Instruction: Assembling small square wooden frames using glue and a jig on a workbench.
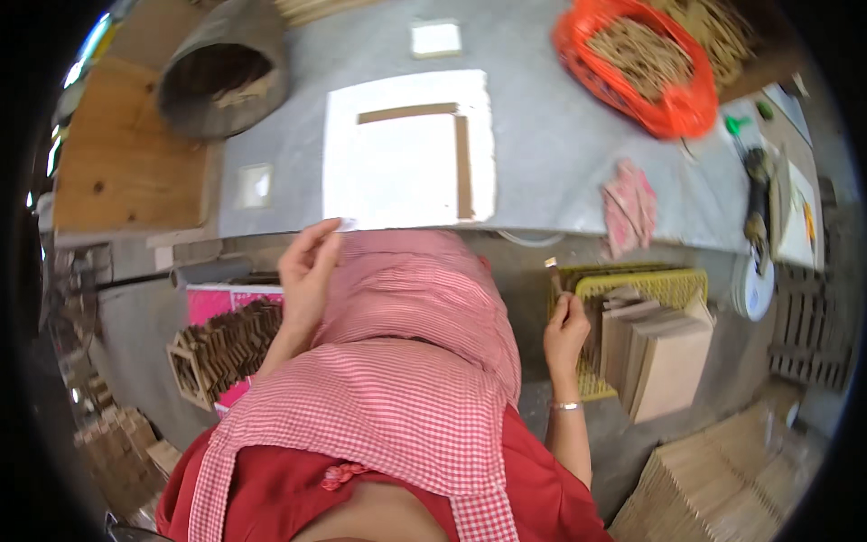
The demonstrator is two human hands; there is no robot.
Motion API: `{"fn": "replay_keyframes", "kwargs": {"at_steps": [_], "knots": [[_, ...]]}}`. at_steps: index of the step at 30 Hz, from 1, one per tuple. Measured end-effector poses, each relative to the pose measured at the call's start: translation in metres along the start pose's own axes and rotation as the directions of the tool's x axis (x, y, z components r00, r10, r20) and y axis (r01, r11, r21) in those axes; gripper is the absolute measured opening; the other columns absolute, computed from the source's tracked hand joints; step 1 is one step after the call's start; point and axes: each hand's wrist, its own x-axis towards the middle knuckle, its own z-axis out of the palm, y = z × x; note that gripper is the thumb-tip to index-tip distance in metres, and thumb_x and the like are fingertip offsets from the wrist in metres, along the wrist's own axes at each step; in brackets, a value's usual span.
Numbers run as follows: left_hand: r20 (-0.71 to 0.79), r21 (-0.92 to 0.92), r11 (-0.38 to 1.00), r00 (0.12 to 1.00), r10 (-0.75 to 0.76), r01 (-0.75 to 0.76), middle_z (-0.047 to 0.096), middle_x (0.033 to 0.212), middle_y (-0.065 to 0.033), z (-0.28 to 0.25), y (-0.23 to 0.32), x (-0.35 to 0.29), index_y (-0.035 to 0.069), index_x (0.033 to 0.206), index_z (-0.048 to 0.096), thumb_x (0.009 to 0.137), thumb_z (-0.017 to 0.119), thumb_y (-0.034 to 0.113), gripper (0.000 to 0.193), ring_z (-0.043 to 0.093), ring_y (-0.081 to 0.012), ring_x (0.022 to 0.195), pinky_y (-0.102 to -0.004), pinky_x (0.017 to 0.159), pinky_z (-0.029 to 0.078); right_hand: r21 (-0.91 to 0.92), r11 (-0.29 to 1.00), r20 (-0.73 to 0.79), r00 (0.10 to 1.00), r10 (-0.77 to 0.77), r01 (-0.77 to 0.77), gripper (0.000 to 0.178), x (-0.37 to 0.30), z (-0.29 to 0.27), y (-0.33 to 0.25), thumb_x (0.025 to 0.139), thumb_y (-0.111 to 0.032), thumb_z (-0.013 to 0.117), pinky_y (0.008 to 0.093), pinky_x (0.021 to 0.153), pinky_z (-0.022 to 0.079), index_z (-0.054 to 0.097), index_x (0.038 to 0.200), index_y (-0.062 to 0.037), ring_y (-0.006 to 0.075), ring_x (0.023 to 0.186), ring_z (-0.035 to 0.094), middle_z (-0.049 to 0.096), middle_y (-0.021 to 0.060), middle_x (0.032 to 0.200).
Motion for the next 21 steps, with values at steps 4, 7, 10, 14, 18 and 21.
{"fn": "replay_keyframes", "kwargs": {"at_steps": [4,7,10,14,18,21], "knots": [[-0.036,-0.018,0.994,0.994,0.106,-0.107,0.063,0.089,0.0021,0.002,0.01,0.007,0.001,0.119,0.071,0.096,0.067,0.001,0.024,0.056,-0.0061,0.076,-0.0212,0.07,0.047,-0.172,0.95,0.114,0.953,0.28,-0.259,0.039,0.082,0.07,0.072,0.102,-0.026,0.058,0.0493,0.076,0.053,0.061,0.125,0.0058,0.0466,0.088,0.07,0.071,0.0295,0.094],[-0.097,0.141,0.964,0.966,0.239,-0.225,0.06,0.087,0.0019,-0.027,0.007,-0.004,0.0,0.116,0.073,0.095,0.067,-0.002,0.022,0.056,-0.0065,0.075,-0.0219,0.07,0.048,-0.009,0.999,0.162,0.986,0.041,-0.04,0.043,0.073,0.063,0.061,0.102,-0.022,0.059,0.0437,0.08,0.054,0.058,0.127,0.0116,0.0404,0.092,0.072,0.073,0.0265,0.095],[-0.233,0.166,0.97,0.948,0.215,-0.179,0.059,0.086,0.0015,-0.063,-0.008,-0.001,0.0,0.116,0.073,0.095,0.066,-0.002,0.022,0.056,-0.0065,0.074,-0.0213,0.069,0.047,-0.097,0.983,0.309,0.943,-0.119,0.156,0.028,0.049,0.035,0.047,0.1,-0.017,0.06,0.0427,0.071,0.053,0.067,0.108,0.0088,0.0335,0.076,0.069,0.072,0.0262,0.089],[-0.418,-0.118,0.984,0.905,0.076,-0.137,0.061,0.083,0.0005,-0.09,-0.002,0.018,0.0,0.121,0.072,0.099,0.063,0.005,0.024,0.054,-0.0065,0.072,-0.0216,0.066,0.044,0.215,0.976,0.388,0.913,-0.127,0.044,0.023,0.015,-0.004,-0.062,0.101,-0.014,0.061,0.0304,0.062,0.049,0.069,0.107,0.0064,0.0135,0.066,0.059,0.066,0.0098,0.076],[-0.47,-0.219,0.96,0.881,0.05,-0.172,0.06,0.081,0.001,-0.101,0.015,0.046,-0.001,0.123,0.07,0.103,0.059,0.012,0.026,0.05,-0.0065,0.068,-0.0216,0.063,0.041,0.456,0.825,0.248,0.842,-0.478,0.335,0.024,0.055,0.003,-0.185,0.099,-0.009,0.064,0.0273,0.067,0.049,0.068,0.118,0.0053,0.0124,0.074,0.059,0.066,0.0071,0.085],[-0.451,-0.346,0.913,0.891,0.041,-0.217,0.06,0.081,0.0021,-0.102,0.014,0.053,-0.001,0.125,0.067,0.105,0.057,0.014,0.027,0.048,-0.0064,0.066,-0.0213,0.063,0.04,0.403,0.624,0.142,0.628,-0.766,0.67,0.045,0.104,0.05,-0.291,0.093,-0.008,0.072,0.0301,0.078,0.052,0.059,0.134,0.0047,0.0185,0.09,0.065,0.068,0.014,0.108]]}}
